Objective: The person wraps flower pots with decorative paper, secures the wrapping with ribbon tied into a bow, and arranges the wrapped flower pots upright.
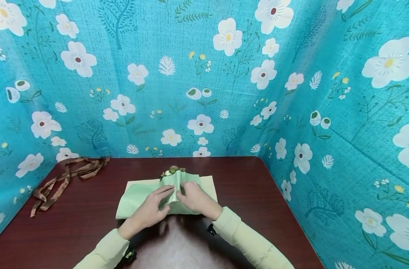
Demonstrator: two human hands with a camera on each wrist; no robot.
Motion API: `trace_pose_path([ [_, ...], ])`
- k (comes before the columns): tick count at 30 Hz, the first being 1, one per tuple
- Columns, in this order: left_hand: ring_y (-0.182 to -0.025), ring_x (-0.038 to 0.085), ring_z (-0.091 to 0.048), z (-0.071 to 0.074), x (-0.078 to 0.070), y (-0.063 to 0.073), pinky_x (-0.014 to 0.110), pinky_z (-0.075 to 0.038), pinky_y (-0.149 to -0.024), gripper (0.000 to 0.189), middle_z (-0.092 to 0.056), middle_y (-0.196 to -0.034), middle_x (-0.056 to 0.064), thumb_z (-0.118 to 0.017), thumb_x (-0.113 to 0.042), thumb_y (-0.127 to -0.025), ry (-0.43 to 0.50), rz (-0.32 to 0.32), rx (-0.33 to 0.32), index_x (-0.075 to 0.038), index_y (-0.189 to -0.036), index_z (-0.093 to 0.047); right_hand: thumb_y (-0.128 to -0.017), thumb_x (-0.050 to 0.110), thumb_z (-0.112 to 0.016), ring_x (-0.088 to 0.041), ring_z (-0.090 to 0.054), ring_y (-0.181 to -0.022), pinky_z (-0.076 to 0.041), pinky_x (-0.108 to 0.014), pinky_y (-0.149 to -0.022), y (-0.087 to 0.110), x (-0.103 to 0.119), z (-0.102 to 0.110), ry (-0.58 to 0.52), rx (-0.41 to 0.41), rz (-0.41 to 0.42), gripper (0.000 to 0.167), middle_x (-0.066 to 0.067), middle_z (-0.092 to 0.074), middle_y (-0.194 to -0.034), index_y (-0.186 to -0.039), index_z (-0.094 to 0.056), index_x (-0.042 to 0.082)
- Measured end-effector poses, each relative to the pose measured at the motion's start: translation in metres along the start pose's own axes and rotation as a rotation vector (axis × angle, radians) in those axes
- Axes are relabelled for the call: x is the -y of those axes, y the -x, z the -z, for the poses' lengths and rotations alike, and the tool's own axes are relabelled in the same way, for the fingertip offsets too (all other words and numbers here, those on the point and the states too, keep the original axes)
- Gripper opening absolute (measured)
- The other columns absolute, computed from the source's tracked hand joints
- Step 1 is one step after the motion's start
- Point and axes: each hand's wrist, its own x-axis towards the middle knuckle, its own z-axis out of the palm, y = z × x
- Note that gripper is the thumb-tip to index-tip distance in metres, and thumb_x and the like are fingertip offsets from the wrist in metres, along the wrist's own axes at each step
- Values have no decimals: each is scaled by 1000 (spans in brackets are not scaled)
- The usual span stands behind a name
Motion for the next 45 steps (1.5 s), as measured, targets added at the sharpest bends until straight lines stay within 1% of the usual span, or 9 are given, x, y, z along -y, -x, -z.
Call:
trace_pose_path([
  [2, -137, 28, -52, 2, 0, -1, 48, -50, -103, 53, -57, -146, 13, -59, -3, -87, 70, 36, 1, 2, -139, -60, -98, 26, -62, -2, -35, -44, -33, -21, -45, -3, 3, -1, 6, 3, -26, 25, 8, -43, -52, -80, -64, 10],
  [6, -135, 29, -55, 6, 1, -4, 53, -46, -106, 50, -62, -140, 15, -51, 4, -86, 183, 71, -29, 3, -135, -63, -90, 34, -71, -2, -44, -49, -40, -22, -47, -8, 9, -6, 33, -17, -65, 22, 9, -49, -56, -84, -66, 14],
  [10, -133, 30, -57, 8, 2, -8, 53, -46, -106, 48, -64, -137, 15, -47, 5, -88, 225, 79, -39, 2, -131, -66, -88, 33, -74, -3, -40, -48, -37, -22, -46, -14, 13, -12, 117, -50, -71, 29, 10, -41, -52, -70, -62, 14],
  [16, -133, 30, -57, 6, 1, -10, 53, -47, -106, 43, -64, -137, 14, -46, 4, -90, 214, 68, -28, 2, -127, -69, -85, 43, -75, -6, -41, -46, -36, -24, -45, -22, 14, -20, 280, -48, -146, 45, 7, -39, -46, -56, -52, 19],
  [26, -131, 30, -58, 9, -1, -6, 51, -49, -103, 30, -63, -138, 16, -53, 0, -96, 188, 60, -8, -1, -119, -73, -78, 53, -79, -11, -40, -46, -37, -26, -46, -27, 18, -24, 343, -42, -232, 57, 4, -37, -47, -50, -44, 19],
  [33, -129, 32, -60, 18, -1, 3, 53, -50, -102, 25, -65, -134, 17, -59, 1, -95, 146, 44, -49, -1, -114, -75, -74, 57, -81, -12, -47, -52, -43, -27, -50, -29, 20, -24, 332, -47, -226, 53, 1, -48, -55, -54, -54, 17],
  [38, -123, 33, -63, 31, 2, 14, 52, -52, -97, 22, -69, -127, 16, -64, 2, -91, 70, 50, -134, -2, -109, -76, -71, 56, -82, -11, -51, -54, -44, -27, -50, -30, 21, -26, 319, -57, -213, 50, 2, -51, -57, -58, -55, 16],
  [42, -116, 34, -65, 45, 9, 27, 52, -53, -93, 23, -70, -121, 16, -67, 2, -87, -13, 125, -224, 0, -108, -75, -70, 58, -83, -11, -51, -54, -44, -27, -50, -30, 21, -26, 316, -60, -230, 53, 1, -51, -55, -58, -54, 15],
  [45, -116, 36, -64, 57, 18, 38, 55, -51, -92, 25, -69, -122, 17, -67, -1, -87, -38, 263, -259, 1, -112, -74, -69, 58, -83, -11, -51, -55, -45, -27, -50, -30, 20, -26, 310, -56, -231, 54, 1, -51, -55, -58, -55, 14],
])
